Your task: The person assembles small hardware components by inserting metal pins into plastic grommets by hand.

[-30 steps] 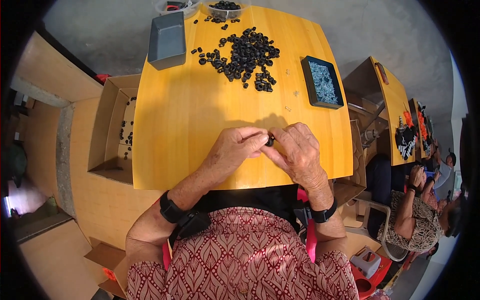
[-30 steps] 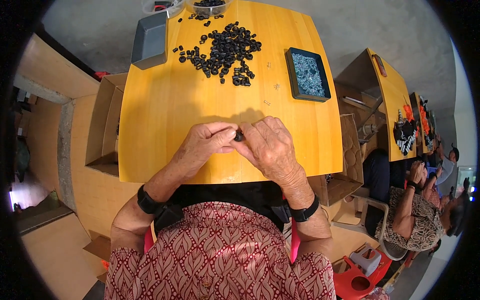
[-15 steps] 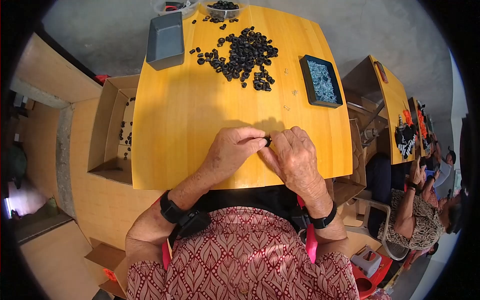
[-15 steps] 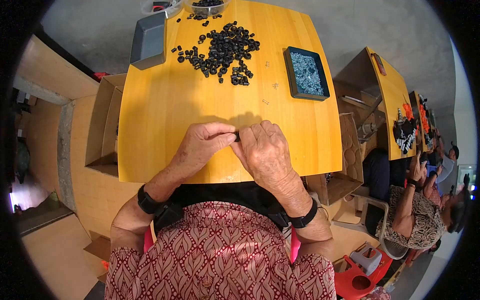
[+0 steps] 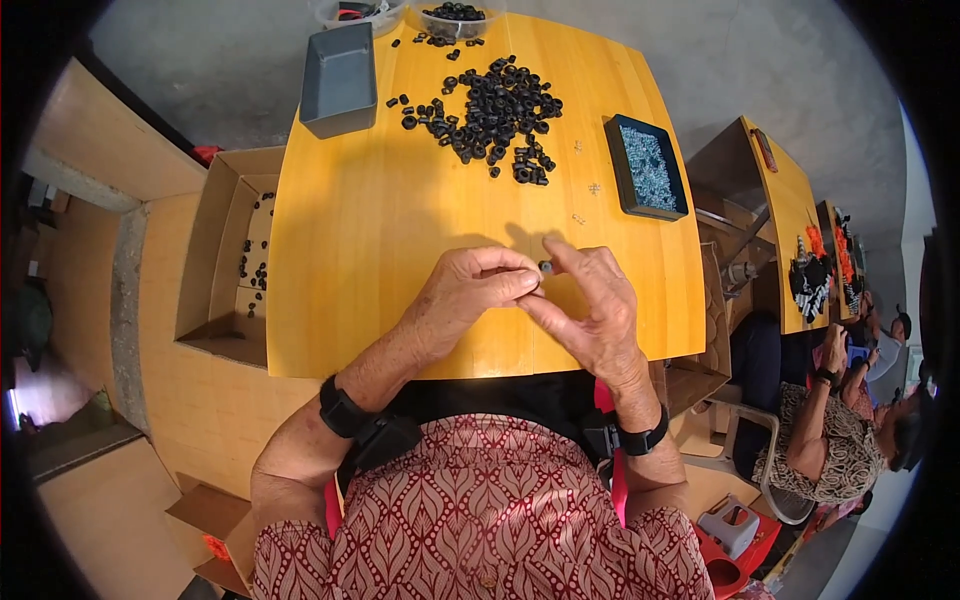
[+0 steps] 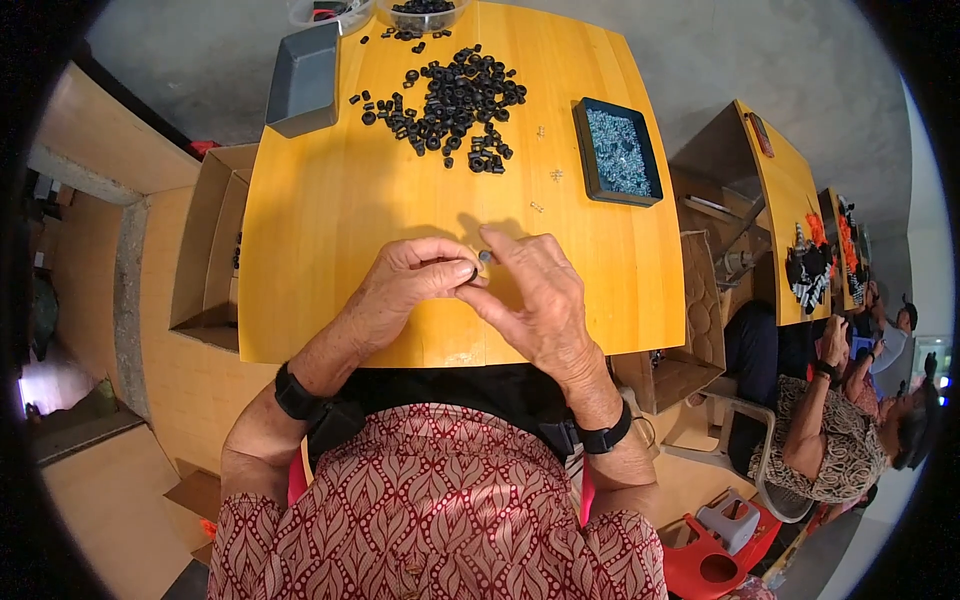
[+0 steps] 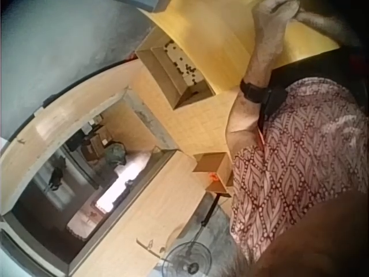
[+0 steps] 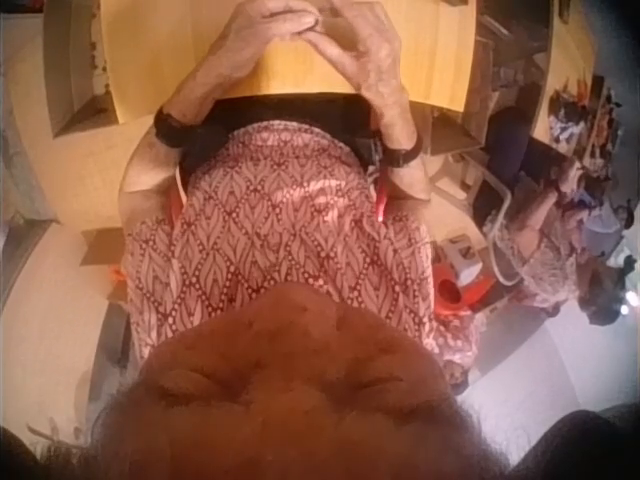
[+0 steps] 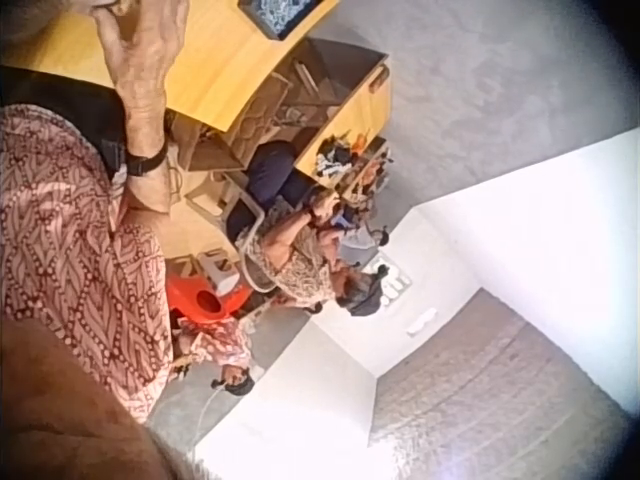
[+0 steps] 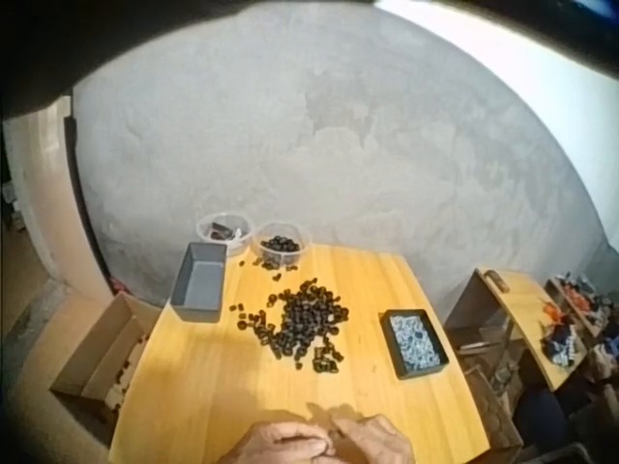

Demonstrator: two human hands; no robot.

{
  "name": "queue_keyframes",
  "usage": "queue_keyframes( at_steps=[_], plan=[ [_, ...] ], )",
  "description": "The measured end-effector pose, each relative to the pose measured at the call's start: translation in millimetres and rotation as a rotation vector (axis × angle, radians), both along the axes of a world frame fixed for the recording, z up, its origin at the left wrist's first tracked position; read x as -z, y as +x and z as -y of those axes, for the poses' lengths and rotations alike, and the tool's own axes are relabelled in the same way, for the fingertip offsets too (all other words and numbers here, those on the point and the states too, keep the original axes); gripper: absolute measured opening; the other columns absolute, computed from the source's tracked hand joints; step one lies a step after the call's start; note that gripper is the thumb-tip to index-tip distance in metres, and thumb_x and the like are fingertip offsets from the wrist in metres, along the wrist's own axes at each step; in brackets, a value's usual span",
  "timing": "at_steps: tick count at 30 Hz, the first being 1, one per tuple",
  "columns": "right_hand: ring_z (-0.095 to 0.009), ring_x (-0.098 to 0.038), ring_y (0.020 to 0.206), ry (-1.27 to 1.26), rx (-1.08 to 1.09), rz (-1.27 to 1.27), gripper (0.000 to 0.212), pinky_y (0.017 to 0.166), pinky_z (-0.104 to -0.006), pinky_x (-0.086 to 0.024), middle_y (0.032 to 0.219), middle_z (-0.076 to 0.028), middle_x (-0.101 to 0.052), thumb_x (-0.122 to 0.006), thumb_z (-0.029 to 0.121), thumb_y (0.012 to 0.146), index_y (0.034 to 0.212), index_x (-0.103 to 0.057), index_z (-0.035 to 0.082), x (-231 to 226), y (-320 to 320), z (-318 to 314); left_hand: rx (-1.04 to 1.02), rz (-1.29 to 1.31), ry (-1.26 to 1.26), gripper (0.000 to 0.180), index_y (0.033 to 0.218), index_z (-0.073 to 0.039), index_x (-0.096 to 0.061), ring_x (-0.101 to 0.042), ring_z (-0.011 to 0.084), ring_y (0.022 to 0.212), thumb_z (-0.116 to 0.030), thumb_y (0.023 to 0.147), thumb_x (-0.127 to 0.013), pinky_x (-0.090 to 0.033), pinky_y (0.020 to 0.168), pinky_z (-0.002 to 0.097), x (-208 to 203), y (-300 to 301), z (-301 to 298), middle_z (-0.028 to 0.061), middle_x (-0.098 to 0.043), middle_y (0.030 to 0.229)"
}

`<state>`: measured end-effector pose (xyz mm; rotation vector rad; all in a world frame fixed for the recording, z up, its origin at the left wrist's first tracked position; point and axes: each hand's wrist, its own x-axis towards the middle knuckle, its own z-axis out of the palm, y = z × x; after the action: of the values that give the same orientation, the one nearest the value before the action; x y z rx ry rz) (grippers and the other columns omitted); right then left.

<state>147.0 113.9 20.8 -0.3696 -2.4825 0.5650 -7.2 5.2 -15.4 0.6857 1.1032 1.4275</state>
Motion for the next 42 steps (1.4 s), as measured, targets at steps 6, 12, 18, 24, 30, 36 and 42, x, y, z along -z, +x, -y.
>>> queue_keyframes(
  at_steps=[6, 12, 18, 24, 30, 36, 42],
  plan=[
    [-0.026, -0.064, 0.081, -0.212, -0.04, -0.042, 0.029, 0.073, -0.0349, -0.053, 0.088, -0.013, -0.069, -0.078, 0.008, 0.078, 0.105, -0.068, 0.0, 9.6, 5.4, -4.4, -0.075, 0.124, -0.014, 0.028, 0.105, 0.001, -0.068, -0.064, 0.0138, 0.093, -0.025, 0.094, -0.063, -0.05, 0.086, 0.0279, 0.4, 6.7, -1.4, 0.0061, -0.067, 0.1],
    [-0.026, -0.066, 0.082, -0.294, 0.149, -0.038, 0.018, 0.073, -0.0329, -0.053, 0.09, -0.016, -0.069, -0.07, 0.007, 0.086, 0.102, -0.068, -0.002, 9.7, 9.7, -31.7, -0.228, 0.008, -0.048, 0.02, 0.104, 0.0, -0.067, -0.066, 0.0122, 0.086, -0.017, 0.093, -0.066, -0.052, 0.083, 0.0251, -5.6, -14.7, 2.4, 0.0048, -0.068, 0.097],
    [-0.032, -0.061, 0.085, 0.15, 0.193, 0.06, 0.02, 0.075, -0.0412, -0.051, 0.088, -0.017, -0.064, -0.065, 0.001, 0.084, 0.104, -0.067, -0.001, 7.8, -12.0, -72.0, -0.368, 0.016, -0.096, 0.02, 0.106, -0.001, -0.067, -0.066, 0.0113, 0.087, -0.016, 0.093, -0.066, -0.053, 0.081, 0.0236, -3.2, -21.4, -0.9, 0.0043, -0.068, 0.095],
    [-0.034, -0.064, 0.085, 0.144, 0.313, 0.051, 0.015, 0.075, -0.0407, -0.052, 0.089, -0.015, -0.067, -0.066, 0.006, 0.086, 0.1, -0.069, 0.002, -13.3, -17.3, -121.2, -0.374, 0.051, -0.085, 0.019, 0.106, -0.001, -0.067, -0.066, 0.0122, 0.089, -0.015, 0.093, -0.066, -0.054, 0.082, 0.0235, -0.1, -24.0, 0.1, 0.0045, -0.068, 0.095],
    [-0.032, -0.068, 0.081, 0.058, 0.334, 0.088, 0.016, 0.073, -0.0374, -0.053, 0.091, -0.016, -0.07, -0.066, 0.012, 0.089, 0.099, -0.069, 0.0, -25.1, -3.7, -124.5, -0.414, 0.066, -0.075, 0.02, 0.108, -0.001, -0.067, -0.067, 0.013, 0.089, -0.015, 0.094, -0.065, -0.054, 0.083, 0.025, -1.9, -27.9, 2.2, 0.0047, -0.068, 0.095],
    [-0.023, -0.068, 0.077, -0.214, 0.323, 0.155, 0.017, 0.067, -0.0333, -0.053, 0.09, -0.016, -0.071, -0.065, 0.01, 0.089, 0.099, -0.069, -0.003, -23.6, 1.5, -106.6, -0.59, 0.064, 0.002, 0.02, 0.112, -0.003, -0.065, -0.068, 0.0131, 0.091, -0.015, 0.097, -0.062, -0.054, 0.083, 0.0232, -8.6, -50.9, 4.1, 0.0059, -0.07, 0.096],
    [-0.03, -0.068, 0.079, -0.193, 0.044, 0.037, 0.021, 0.07, -0.0365, -0.055, 0.09, -0.018, -0.07, -0.066, 0.017, 0.09, 0.097, -0.07, -0.002, -12.6, -41.5, -63.9, -0.731, 0.015, 0.023, 0.021, 0.111, -0.003, -0.066, -0.067, 0.0133, 0.09, -0.017, 0.095, -0.065, -0.053, 0.084, 0.0261, -8.1, -61.7, 7.1, 0.0059, -0.07, 0.094]
  ],
)
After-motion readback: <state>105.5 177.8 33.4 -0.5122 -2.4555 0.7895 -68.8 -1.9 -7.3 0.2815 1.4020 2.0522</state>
